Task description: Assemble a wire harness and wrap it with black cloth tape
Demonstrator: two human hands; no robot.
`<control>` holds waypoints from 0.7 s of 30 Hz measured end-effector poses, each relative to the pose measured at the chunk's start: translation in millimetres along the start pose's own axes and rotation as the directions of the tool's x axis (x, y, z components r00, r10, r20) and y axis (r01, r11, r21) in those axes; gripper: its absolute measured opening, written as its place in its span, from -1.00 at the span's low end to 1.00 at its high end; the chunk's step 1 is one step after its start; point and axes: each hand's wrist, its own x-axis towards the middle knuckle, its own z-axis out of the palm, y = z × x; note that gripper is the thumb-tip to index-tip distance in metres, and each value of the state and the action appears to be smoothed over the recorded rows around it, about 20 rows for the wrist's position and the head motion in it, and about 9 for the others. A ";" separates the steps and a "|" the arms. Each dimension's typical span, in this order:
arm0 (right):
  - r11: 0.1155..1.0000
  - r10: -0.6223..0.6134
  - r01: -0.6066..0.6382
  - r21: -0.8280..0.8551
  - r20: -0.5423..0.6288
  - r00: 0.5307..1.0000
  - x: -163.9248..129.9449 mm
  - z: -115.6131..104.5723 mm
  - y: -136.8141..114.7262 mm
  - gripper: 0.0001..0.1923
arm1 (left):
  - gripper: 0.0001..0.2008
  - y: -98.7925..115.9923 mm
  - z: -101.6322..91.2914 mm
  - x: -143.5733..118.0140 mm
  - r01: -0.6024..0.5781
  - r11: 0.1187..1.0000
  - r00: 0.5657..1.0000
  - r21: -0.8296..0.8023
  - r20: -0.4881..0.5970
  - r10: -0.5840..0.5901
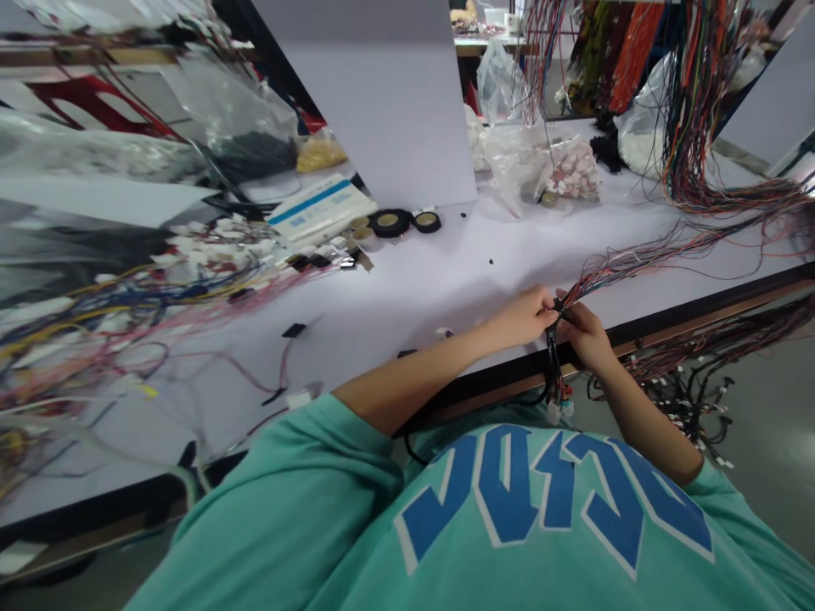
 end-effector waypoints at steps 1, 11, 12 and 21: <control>0.997 0.009 -0.006 0.070 -0.046 0.999 2.0 4.2 2.0 -0.65 | -0.92 -1.0 0.5 -1.1 0.021 0.998 1.000 -0.059 0.006 -0.020; 0.939 -0.005 0.022 0.344 -0.051 0.999 17.8 20.0 4.6 -0.65 | -0.85 -9.9 -6.6 3.6 0.502 0.539 0.861 -0.677 0.449 -0.238; 0.953 -0.019 0.031 0.300 -0.043 0.999 16.6 15.5 4.0 -0.68 | -0.86 -10.3 -5.7 4.6 0.472 0.538 0.878 -0.698 0.424 -0.221; 0.775 -0.482 0.337 -0.535 -0.155 0.863 -10.6 3.1 -31.7 -0.67 | -0.86 -10.7 6.7 -3.3 -0.016 0.953 0.990 -0.304 -0.136 -0.027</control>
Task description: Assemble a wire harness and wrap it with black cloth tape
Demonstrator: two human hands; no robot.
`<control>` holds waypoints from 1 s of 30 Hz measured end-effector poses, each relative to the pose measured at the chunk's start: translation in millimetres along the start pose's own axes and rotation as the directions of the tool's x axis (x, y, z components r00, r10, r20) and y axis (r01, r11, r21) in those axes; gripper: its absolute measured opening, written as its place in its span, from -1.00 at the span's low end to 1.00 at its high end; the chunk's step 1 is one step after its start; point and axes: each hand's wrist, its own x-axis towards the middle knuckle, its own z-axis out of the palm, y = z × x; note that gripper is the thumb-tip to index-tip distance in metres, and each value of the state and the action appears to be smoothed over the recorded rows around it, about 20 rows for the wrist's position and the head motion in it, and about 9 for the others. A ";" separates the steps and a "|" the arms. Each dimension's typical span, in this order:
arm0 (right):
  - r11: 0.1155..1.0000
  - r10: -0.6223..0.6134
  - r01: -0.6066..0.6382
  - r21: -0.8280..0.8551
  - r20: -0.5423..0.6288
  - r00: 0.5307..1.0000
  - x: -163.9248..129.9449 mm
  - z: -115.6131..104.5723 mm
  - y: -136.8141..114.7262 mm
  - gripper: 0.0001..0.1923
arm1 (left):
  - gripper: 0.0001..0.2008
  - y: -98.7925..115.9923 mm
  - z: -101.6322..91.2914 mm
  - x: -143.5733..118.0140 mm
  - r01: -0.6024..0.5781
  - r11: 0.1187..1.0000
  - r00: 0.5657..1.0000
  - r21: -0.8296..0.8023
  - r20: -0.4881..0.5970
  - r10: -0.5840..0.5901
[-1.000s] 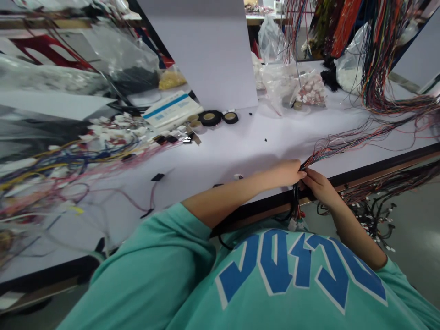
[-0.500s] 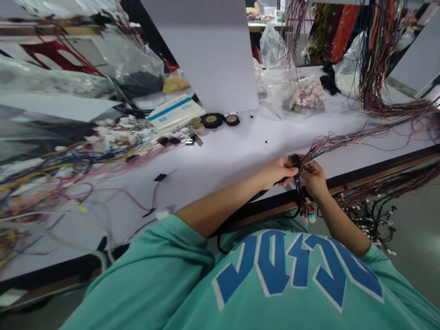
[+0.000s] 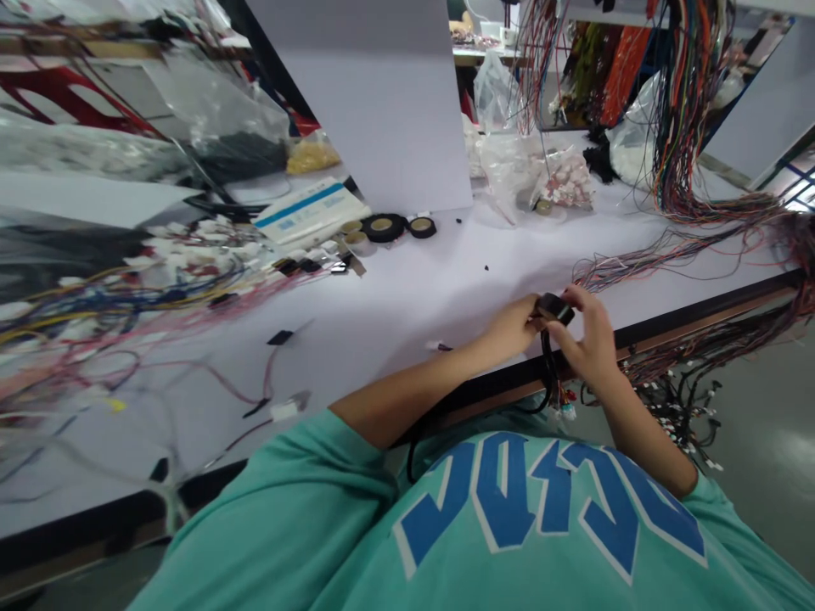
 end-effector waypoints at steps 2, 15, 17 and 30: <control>0.995 -0.015 0.007 0.096 0.080 0.997 0.1 3.3 -6.1 -0.66 | -0.81 -0.5 -2.6 0.7 -0.057 0.995 0.998 0.080 0.030 0.055; 0.628 0.417 -0.707 0.325 0.627 0.658 7.3 9.3 6.1 -0.85 | -0.66 22.3 2.0 17.4 0.063 0.845 0.986 0.530 0.099 -0.135; 0.610 0.415 -0.718 0.335 0.637 0.650 12.9 14.0 4.8 -0.85 | -0.61 26.9 6.9 19.4 0.054 0.717 0.989 0.695 0.061 -0.134; 0.945 0.248 -0.085 -0.316 0.519 0.818 8.9 7.0 -11.9 -0.80 | -0.55 -6.0 2.4 34.4 0.039 0.603 0.990 0.797 0.050 -0.131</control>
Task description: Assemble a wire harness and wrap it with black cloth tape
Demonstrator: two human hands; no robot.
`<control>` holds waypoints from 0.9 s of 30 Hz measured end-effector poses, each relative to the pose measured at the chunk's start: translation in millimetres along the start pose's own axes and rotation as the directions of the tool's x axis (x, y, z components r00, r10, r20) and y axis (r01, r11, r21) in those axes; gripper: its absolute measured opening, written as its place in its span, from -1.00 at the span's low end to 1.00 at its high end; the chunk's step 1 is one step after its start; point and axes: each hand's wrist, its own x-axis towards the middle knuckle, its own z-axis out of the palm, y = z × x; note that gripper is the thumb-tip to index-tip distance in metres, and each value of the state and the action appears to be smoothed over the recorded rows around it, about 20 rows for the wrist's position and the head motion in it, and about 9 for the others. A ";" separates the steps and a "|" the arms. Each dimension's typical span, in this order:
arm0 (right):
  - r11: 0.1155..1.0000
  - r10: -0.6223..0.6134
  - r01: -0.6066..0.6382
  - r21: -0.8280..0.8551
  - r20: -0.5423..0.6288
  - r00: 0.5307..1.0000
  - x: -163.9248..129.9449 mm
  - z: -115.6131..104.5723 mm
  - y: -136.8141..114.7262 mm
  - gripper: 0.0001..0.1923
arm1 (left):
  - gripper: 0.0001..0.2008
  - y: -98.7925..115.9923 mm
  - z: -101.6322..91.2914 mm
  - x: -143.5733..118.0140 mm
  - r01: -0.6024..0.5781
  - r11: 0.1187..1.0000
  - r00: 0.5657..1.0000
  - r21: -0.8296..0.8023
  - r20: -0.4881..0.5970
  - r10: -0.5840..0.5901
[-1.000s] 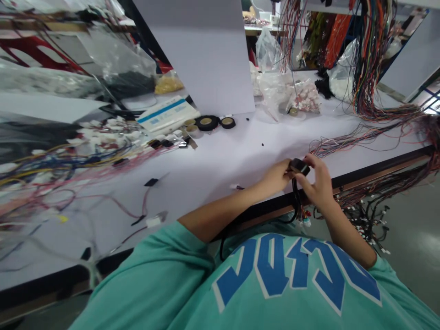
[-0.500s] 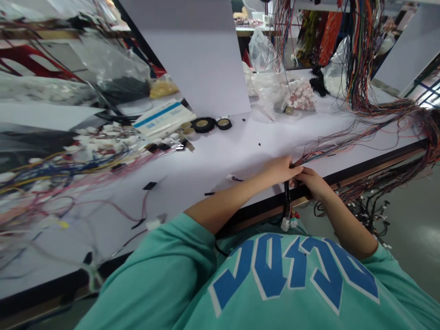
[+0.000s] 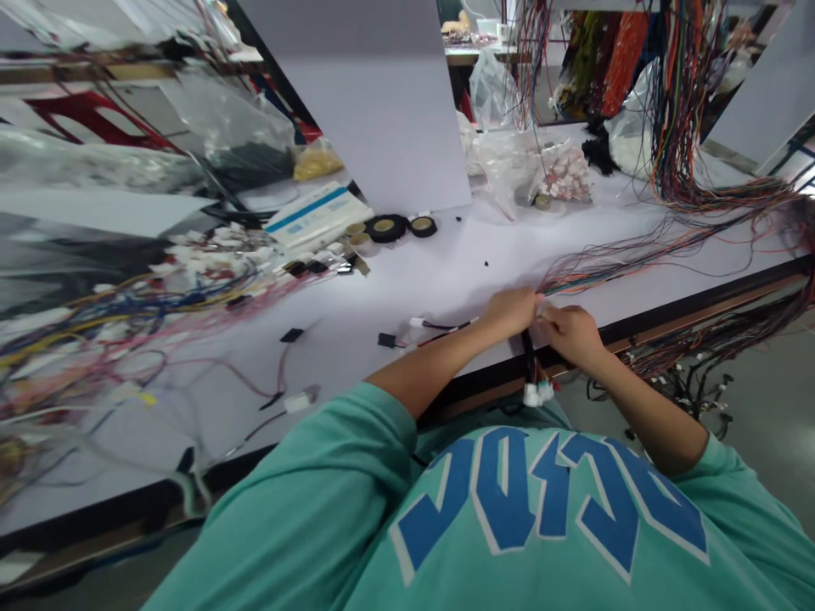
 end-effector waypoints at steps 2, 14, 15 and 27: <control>0.958 -0.285 0.285 0.034 -0.010 0.959 -15.9 -3.6 -6.2 -0.81 | -0.55 -6.8 0.2 8.0 0.070 0.998 0.998 0.005 -0.002 -0.070; 0.644 0.106 0.020 0.765 -0.116 0.988 -0.4 -7.0 27.0 -0.63 | -0.82 -4.0 -32.9 4.1 0.317 0.411 0.871 -0.855 0.433 0.231; 0.635 0.146 0.025 0.772 -0.152 0.977 -0.9 -7.9 25.7 -0.63 | -0.76 -2.2 -33.0 1.6 0.351 0.363 0.857 -0.863 0.452 0.246; 0.820 0.298 -0.200 0.537 -0.102 0.949 -30.9 -13.4 16.2 -0.62 | -0.84 35.1 -4.7 -29.2 0.186 0.471 0.943 -0.862 0.292 0.162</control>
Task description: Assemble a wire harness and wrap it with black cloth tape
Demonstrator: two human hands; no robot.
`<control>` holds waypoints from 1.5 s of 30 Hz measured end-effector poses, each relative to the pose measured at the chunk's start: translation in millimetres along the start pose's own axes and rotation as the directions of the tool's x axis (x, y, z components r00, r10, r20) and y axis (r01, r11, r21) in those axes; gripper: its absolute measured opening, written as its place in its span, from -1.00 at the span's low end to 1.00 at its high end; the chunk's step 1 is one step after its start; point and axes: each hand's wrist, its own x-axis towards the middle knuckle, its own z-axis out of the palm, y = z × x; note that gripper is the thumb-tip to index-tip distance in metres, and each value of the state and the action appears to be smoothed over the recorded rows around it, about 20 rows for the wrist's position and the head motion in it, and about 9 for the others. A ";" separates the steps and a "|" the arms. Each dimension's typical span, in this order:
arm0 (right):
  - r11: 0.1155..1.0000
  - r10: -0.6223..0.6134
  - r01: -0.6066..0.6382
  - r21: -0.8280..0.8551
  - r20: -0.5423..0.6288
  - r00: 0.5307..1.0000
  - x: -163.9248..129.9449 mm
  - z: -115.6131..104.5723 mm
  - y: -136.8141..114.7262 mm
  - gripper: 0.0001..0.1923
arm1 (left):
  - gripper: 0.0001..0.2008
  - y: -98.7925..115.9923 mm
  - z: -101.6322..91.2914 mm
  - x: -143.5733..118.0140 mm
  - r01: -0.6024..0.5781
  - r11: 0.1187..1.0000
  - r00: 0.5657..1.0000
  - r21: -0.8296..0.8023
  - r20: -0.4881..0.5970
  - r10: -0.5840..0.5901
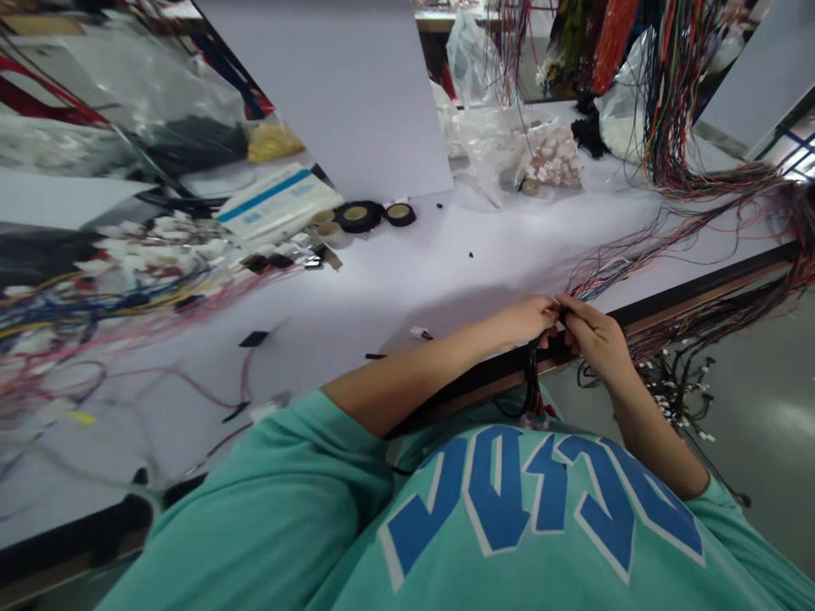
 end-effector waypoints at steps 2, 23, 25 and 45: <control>0.997 -0.013 0.012 -0.076 -0.009 1.000 -1.4 0.5 2.1 -0.63 | -0.82 -0.9 2.7 -3.5 0.021 0.999 1.000 -0.031 0.007 -0.021; 0.979 0.017 -0.020 -0.201 -0.020 1.000 -0.7 -12.0 -6.4 -0.53 | -0.78 6.2 3.9 8.8 0.148 0.967 0.989 -0.208 0.002 -0.151; 0.988 0.009 -0.012 -0.156 -0.020 1.000 -6.9 -13.9 -6.0 -0.62 | -0.77 5.9 5.3 8.2 0.125 0.972 0.990 -0.201 -0.040 -0.136; 0.844 0.051 0.091 0.529 -0.248 0.967 24.8 41.9 31.8 -0.69 | -0.74 1.9 2.3 -3.3 0.126 0.918 0.991 -0.377 0.014 -0.130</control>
